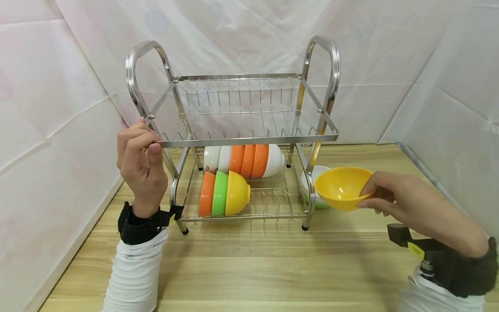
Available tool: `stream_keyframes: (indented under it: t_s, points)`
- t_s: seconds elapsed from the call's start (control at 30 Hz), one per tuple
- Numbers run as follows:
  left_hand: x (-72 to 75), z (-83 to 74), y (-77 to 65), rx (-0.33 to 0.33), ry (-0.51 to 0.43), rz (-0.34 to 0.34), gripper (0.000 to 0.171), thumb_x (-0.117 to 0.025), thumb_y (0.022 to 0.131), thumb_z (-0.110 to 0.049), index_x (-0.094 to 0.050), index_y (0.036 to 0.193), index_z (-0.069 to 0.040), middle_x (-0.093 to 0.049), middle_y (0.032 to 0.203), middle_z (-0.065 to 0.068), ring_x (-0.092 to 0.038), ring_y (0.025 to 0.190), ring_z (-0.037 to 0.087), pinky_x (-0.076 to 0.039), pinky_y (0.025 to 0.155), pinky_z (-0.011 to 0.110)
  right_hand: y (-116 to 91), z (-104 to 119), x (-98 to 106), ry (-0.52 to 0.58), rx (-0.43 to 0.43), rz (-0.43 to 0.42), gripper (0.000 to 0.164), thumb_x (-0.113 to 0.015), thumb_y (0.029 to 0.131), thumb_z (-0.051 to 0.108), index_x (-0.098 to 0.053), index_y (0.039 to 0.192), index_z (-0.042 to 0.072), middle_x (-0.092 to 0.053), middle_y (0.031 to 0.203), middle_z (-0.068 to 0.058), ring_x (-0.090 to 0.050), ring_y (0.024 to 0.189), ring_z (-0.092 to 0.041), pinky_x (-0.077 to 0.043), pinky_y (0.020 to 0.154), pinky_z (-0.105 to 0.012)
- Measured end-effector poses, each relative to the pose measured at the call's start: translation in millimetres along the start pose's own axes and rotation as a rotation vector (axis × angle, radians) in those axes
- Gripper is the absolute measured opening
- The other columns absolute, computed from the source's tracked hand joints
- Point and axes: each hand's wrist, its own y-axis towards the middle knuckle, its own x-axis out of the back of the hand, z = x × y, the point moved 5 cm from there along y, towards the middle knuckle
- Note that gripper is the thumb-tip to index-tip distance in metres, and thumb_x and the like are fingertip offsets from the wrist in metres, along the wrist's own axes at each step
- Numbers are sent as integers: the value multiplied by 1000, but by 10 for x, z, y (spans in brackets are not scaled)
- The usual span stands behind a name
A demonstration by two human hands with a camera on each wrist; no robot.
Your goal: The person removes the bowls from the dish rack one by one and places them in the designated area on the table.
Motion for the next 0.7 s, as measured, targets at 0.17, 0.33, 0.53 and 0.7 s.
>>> stream_keyframes:
  t_s: [0.17,0.33,0.53,0.7]
  points:
    - [8,-2,-6,3,6,4,40,-55,98,-36,-56,81,1,-47,78,16,-49,81,36,-41,96,52,56,-189,-41,-43,-97,18,29,-79,73,4,-59,88,18,-53,68,19,-48,55,0,-42,47,-19]
    - [14,-2,-9,4,11,7,40,-55,98,-35,-56,82,1,-47,78,16,-49,82,36,-41,96,51,147,-284,-125,-22,-100,27,25,-79,77,7,-60,86,20,-57,69,19,-51,57,0,-45,49,-20]
    - [11,-5,-12,6,6,9,40,-55,98,-35,-56,81,1,-47,78,16,-49,82,37,-41,96,52,253,-375,-253,67,-47,26,25,-79,76,4,-61,84,19,-56,69,17,-52,58,-2,-45,50,-19]
    - [7,-3,-14,2,4,6,40,-55,98,-35,-56,81,1,-47,78,16,-49,82,36,-41,96,52,313,-493,-349,82,-71,40,22,-78,77,6,-63,84,20,-59,70,17,-53,60,-3,-46,52,-21]
